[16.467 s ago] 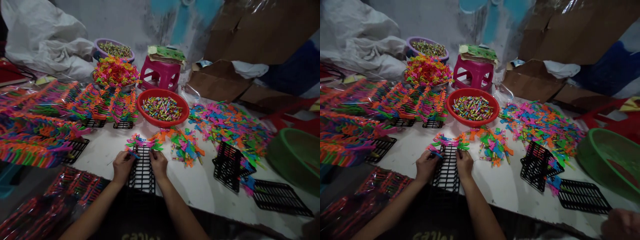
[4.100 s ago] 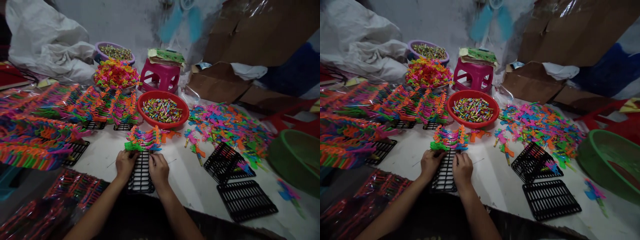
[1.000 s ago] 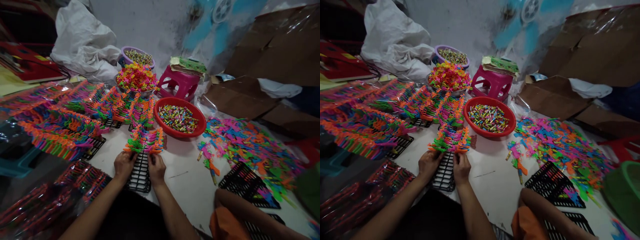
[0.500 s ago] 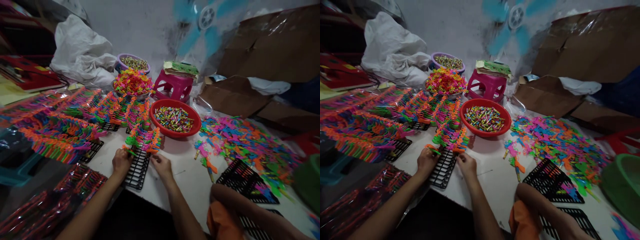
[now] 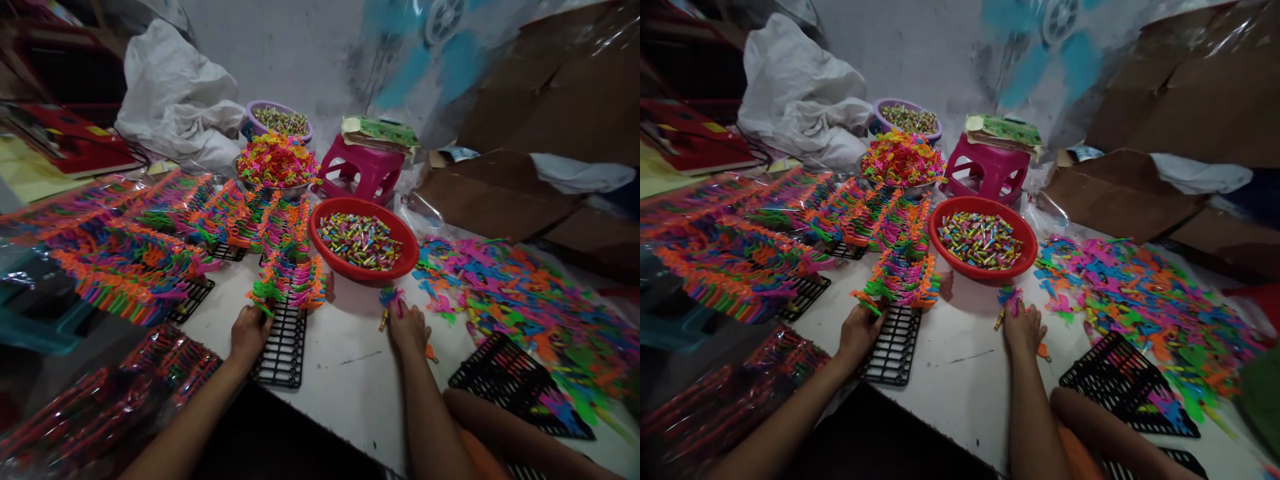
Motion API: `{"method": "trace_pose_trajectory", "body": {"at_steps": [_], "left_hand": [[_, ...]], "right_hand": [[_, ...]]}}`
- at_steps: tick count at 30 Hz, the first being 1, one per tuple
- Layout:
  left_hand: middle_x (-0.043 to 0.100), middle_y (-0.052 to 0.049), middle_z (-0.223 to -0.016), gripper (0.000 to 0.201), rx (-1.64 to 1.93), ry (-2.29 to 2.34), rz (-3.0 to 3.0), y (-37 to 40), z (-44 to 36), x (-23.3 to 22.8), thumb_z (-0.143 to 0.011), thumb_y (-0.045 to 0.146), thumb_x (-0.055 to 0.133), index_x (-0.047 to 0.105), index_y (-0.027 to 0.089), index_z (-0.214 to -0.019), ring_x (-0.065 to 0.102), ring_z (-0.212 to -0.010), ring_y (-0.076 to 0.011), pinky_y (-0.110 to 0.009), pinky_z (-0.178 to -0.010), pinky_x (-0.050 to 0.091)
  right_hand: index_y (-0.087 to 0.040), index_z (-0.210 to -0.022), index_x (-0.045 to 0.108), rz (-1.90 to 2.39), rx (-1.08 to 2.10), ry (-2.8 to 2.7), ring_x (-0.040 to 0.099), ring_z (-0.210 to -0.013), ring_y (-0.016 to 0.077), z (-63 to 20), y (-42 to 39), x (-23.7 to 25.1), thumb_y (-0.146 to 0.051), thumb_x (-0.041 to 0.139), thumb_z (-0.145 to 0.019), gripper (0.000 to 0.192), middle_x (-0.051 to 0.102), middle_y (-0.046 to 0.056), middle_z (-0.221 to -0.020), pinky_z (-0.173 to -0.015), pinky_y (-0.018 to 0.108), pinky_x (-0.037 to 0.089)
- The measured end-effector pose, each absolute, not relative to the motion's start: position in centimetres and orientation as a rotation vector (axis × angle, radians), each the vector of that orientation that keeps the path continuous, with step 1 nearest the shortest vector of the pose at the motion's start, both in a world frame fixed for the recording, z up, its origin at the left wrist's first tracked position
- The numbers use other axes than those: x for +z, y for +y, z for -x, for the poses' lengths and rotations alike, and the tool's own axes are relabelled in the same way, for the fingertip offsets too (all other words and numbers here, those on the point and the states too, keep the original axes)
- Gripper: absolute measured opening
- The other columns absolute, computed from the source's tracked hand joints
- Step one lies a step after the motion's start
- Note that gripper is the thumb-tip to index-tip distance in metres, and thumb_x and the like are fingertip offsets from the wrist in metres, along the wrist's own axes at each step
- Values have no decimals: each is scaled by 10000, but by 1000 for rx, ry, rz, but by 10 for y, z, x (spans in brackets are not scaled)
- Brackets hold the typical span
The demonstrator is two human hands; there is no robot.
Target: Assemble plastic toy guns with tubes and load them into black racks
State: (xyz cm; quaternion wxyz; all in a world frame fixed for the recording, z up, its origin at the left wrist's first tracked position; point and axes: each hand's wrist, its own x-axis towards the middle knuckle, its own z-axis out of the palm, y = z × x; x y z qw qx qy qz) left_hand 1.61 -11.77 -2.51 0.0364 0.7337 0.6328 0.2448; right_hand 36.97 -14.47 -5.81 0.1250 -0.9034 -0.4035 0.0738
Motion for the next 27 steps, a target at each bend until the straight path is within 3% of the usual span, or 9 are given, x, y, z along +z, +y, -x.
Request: {"method": "trace_pose_trajectory", "body": {"at_steps": [5, 8, 12, 17, 19, 21, 27], "left_hand": [[618, -53, -770, 228, 632, 2006, -2305, -125, -12, -14, -797, 387, 484, 627, 209, -808, 524, -804, -196, -281, -711, 393], [612, -66, -707, 283, 482, 2106, -2361, -123, -16, -8, -797, 426, 474, 642, 210, -727, 495, -770, -223, -318, -679, 357], [645, -62, -765, 308, 457, 2158, -2365, -119, -19, -7, -798, 451, 465, 678, 230, -774, 471, -812, -251, -349, -699, 339], [674, -45, -848, 313, 542, 2078, -2247, -125, -16, -7, -785, 453, 496, 681, 228, -900, 499, -848, -233, -326, -736, 367], [679, -34, -867, 330, 639, 2060, -2194, -129, -16, -7, -785, 454, 499, 662, 222, -953, 525, -829, -207, -304, -738, 378], [680, -27, -897, 318, 708, 2066, -2176, -132, -17, -7, -793, 445, 491, 661, 222, -943, 542, -815, -192, -295, -741, 375], [687, -30, -858, 287, 526, 2171, -2330, -125, -21, -1, -800, 435, 485, 689, 243, -864, 536, -826, -230, -331, -720, 342]], "right_hand": [[-167, -1232, 480, 2548, 198, -1435, 323, -1190, 306, -339, -164, -53, -468, 281, -869, 512, 384, 176, -1285, -914, 506, 272], [-171, -1233, 486, 2475, 212, -1544, 313, -1203, 311, -313, -172, -52, -469, 311, -866, 504, 373, 176, -1304, -931, 503, 257], [-188, -1231, 486, 2239, 155, -1620, 317, -1213, 288, -282, -173, -52, -439, 363, -858, 466, 355, 150, -1334, -950, 488, 253], [-94, -1009, 618, 1992, -67, -1401, 490, -1004, 237, -286, -190, -46, -406, 409, -823, 419, 571, 154, -1056, -895, 382, 351], [-103, -958, 642, 2051, -68, -1361, 515, -930, 239, -297, -204, -47, -354, 440, -796, 361, 596, 141, -981, -847, 371, 376], [-142, -956, 654, 2163, -20, -1433, 514, -929, 253, -309, -219, -50, -276, 460, -762, 305, 593, 121, -1028, -822, 387, 377], [-198, -1023, 631, 2210, 177, -1790, 536, -948, 221, -330, -240, -63, -170, 454, -766, 313, 592, 67, -1098, -818, 344, 384]]}}
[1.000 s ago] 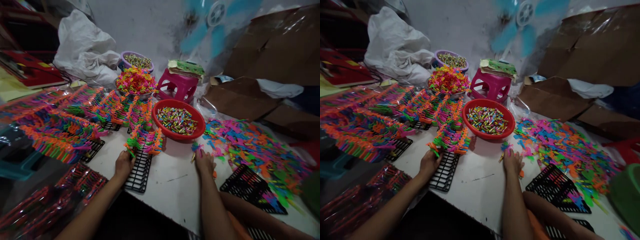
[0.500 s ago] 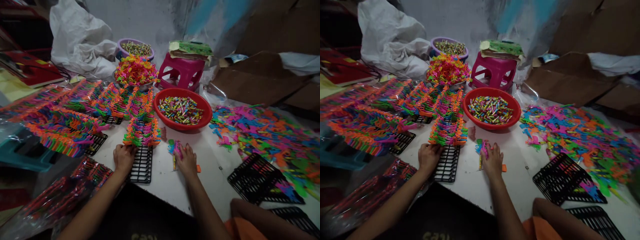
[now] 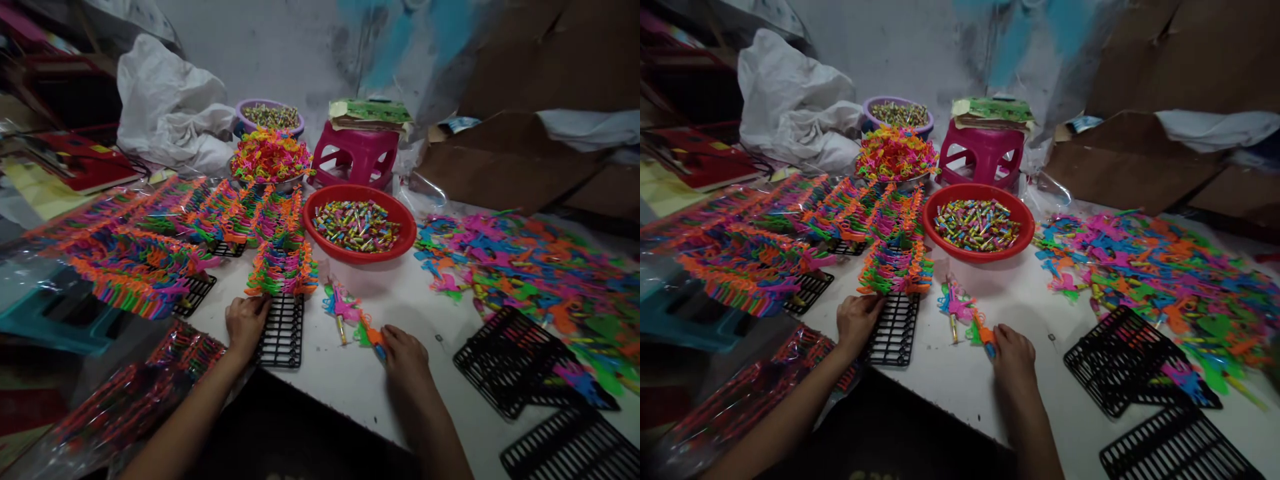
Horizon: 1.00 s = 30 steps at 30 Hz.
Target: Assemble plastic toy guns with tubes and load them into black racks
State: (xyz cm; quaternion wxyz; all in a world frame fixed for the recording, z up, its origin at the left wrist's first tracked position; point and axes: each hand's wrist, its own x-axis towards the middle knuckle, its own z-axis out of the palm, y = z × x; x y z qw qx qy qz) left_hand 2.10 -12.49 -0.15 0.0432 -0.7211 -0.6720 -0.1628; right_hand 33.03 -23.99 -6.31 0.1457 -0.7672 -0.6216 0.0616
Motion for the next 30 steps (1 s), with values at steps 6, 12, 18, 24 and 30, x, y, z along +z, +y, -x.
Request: {"method": "trace_pose_trajectory", "body": {"at_steps": [6, 12, 18, 24, 30], "left_hand": [[687, -42, -813, 246, -393, -1981, 2315, -142, -20, 21, -793, 389, 498, 688, 232, -784, 553, -762, -242, -333, -659, 348], [659, -78, -803, 348, -242, -2033, 2738, -172, -98, 31, -824, 449, 403, 633, 192, -781, 593, -748, -207, -292, -645, 382], [651, -134, -811, 284, -226, -2176, 2896, -157, -164, 9, -767, 364, 476, 622, 129, -828, 601, -745, -212, -283, -620, 396], [627, -3, -635, 207, -556, -2123, 3106, -182, -109, 17, -745, 336, 491, 609, 174, -692, 566, -598, -112, -196, -544, 401], [669, -39, -777, 300, -1686, -2374, 2400, -184, -19, 16, -696, 412, 586, 591, 172, -876, 616, -689, -160, -266, -641, 500]], "right_hand": [[-188, -969, 640, 2217, 252, -1711, 538, -860, 214, -336, -253, -54, -220, 505, -748, 261, 600, 92, -976, -763, 305, 402], [-194, -793, 634, 2328, 352, -1277, 573, -755, 215, -318, -268, -30, -424, 461, -763, 289, 610, 80, -834, -638, 307, 423], [-214, -554, 579, 2292, 717, -1058, 552, -525, 189, -308, -262, -18, -402, 573, -636, 206, 598, 28, -542, -456, 263, 357], [-148, -737, 617, 1663, 768, -513, 585, -569, 176, -294, -256, -8, -468, 658, -591, 355, 647, 50, -665, -541, 280, 471], [-138, -672, 602, 1428, 722, -747, 559, -551, 144, -199, -199, 0, -430, 663, -639, 301, 615, 20, -597, -537, 247, 457]]}}
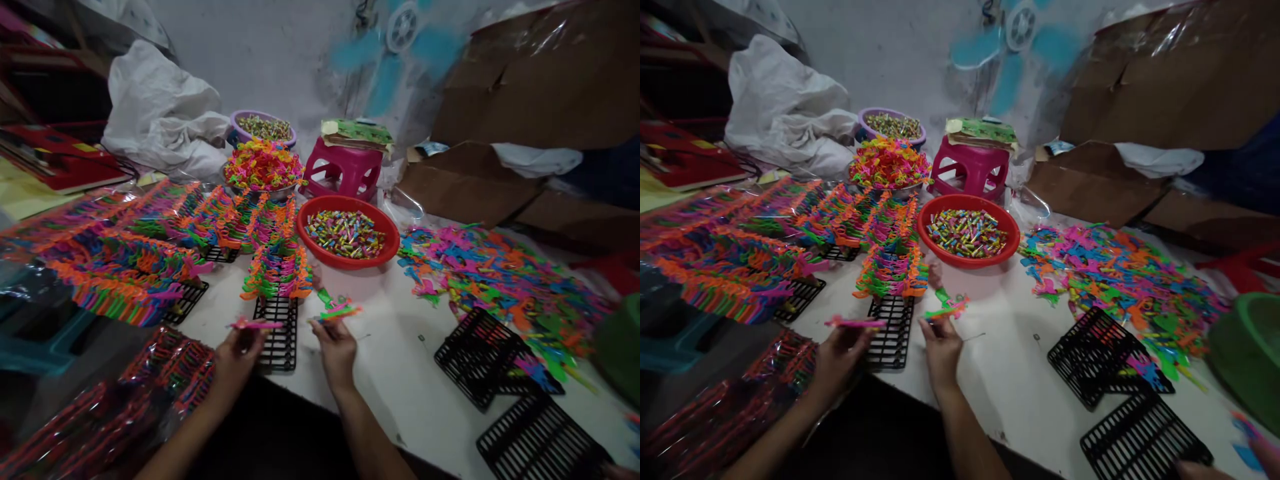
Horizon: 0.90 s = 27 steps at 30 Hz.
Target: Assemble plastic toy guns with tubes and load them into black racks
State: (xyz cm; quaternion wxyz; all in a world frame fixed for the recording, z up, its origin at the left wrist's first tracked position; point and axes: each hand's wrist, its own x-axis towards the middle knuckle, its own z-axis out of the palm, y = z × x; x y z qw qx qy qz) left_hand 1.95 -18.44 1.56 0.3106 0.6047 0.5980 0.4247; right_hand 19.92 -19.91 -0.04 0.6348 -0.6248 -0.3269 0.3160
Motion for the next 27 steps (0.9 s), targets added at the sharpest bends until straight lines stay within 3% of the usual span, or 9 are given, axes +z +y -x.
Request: {"method": "trace_pose_trajectory", "body": {"at_steps": [4, 10, 15, 27], "left_hand": [[670, -37, -747, 362, 1297, 1644, -1443, -161, 4, 11, -651, 449, 624, 588, 161, -868, 623, -677, -165, -284, -640, 517], [664, -14, -679, 326, 1262, 1664, -1468, -144, 8, 5, -651, 479, 620, 620, 174, -767, 622, -627, -154, -249, -581, 504], [651, -5, -739, 310, 1324, 1716, -1591, -144, 5, -2, -664, 463, 625, 620, 181, -792, 619, -675, -147, -244, -653, 484], [636, 6, -739, 189, 1264, 1648, -1775, -127, -12, -10, -730, 347, 582, 621, 183, -814, 584, -670, -124, -218, -634, 460]], "right_hand": [[-145, -705, 611, 1458, 654, -941, 561, -555, 140, -165, -166, -14, -443, 604, -701, 298, 625, 17, -619, -546, 238, 447], [-146, -709, 615, 1631, 465, -1141, 556, -541, 137, -163, -161, -34, -470, 544, -759, 336, 616, 24, -613, -542, 227, 416], [-139, -684, 600, 1673, 292, -1270, 534, -537, 130, -161, -160, -37, -461, 482, -804, 363, 595, 34, -603, -530, 219, 388], [-146, -700, 583, 1601, 297, -1310, 516, -535, 123, -160, -154, -39, -430, 459, -820, 333, 585, 31, -621, -523, 214, 373]]}}
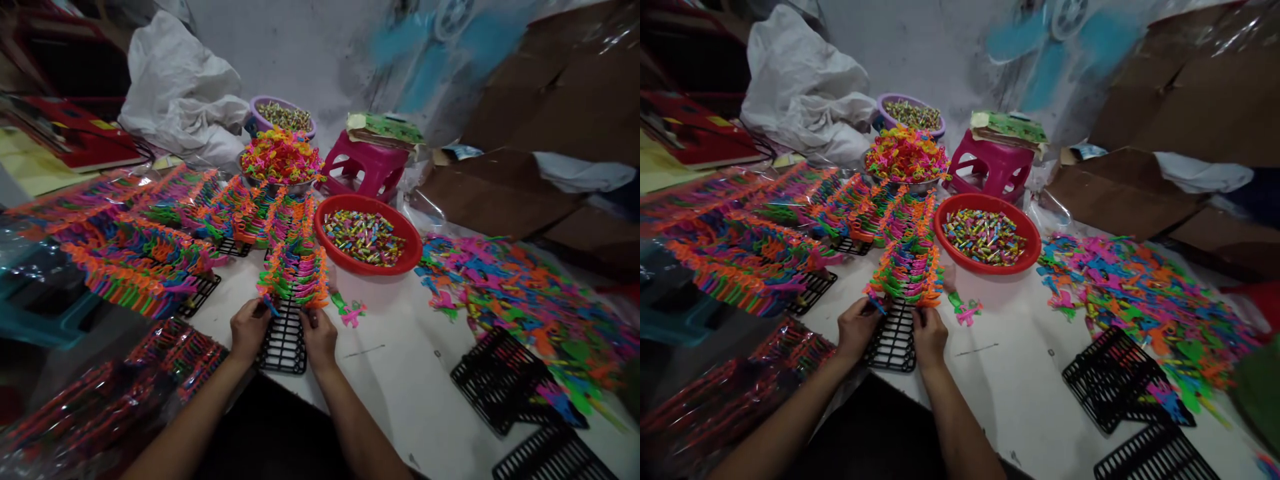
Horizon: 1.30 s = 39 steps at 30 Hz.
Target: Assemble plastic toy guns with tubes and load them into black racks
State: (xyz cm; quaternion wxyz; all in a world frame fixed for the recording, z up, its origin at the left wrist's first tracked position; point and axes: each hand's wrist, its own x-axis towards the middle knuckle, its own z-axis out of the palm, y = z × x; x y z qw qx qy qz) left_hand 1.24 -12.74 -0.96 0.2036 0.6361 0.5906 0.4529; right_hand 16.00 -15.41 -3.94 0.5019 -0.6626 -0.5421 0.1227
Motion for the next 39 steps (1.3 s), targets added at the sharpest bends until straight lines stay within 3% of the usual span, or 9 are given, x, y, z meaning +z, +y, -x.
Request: {"method": "trace_pose_trajectory", "body": {"at_steps": [11, 21, 32, 39], "left_hand": [[591, -4, -652, 226, 1260, 1787, -1913, -123, -23, -5, -703, 401, 596, 578, 177, -686, 550, -636, -145, -253, -613, 414], [577, -3, -665, 245, 1213, 1776, -1860, -118, -22, -7, -695, 428, 592, 560, 185, -685, 536, -648, -147, -260, -638, 416], [521, 43, -507, 364, 1266, 1900, -1505, -118, -21, 2, -598, 515, 643, 521, 173, -624, 487, -482, -112, -206, -464, 379], [573, 16, -620, 286, 1215, 1846, -1649, -125, -27, -4, -682, 461, 584, 538, 179, -686, 540, -582, -129, -230, -567, 430]], "right_hand": [[-150, -744, 585, 1597, 350, -1301, 531, -581, 129, -158, -154, -45, -418, 447, -831, 313, 592, 33, -664, -549, 217, 376], [-159, -737, 565, 1658, 308, -1314, 538, -584, 138, -157, -154, -44, -436, 409, -839, 334, 593, 35, -656, -541, 224, 359], [-164, -769, 561, 1676, 321, -1298, 546, -615, 140, -155, -154, -44, -402, 421, -834, 284, 598, 30, -692, -560, 228, 366], [-159, -770, 558, 1667, 333, -1302, 545, -617, 144, -154, -154, -43, -393, 429, -831, 274, 597, 38, -694, -556, 227, 364]]}}
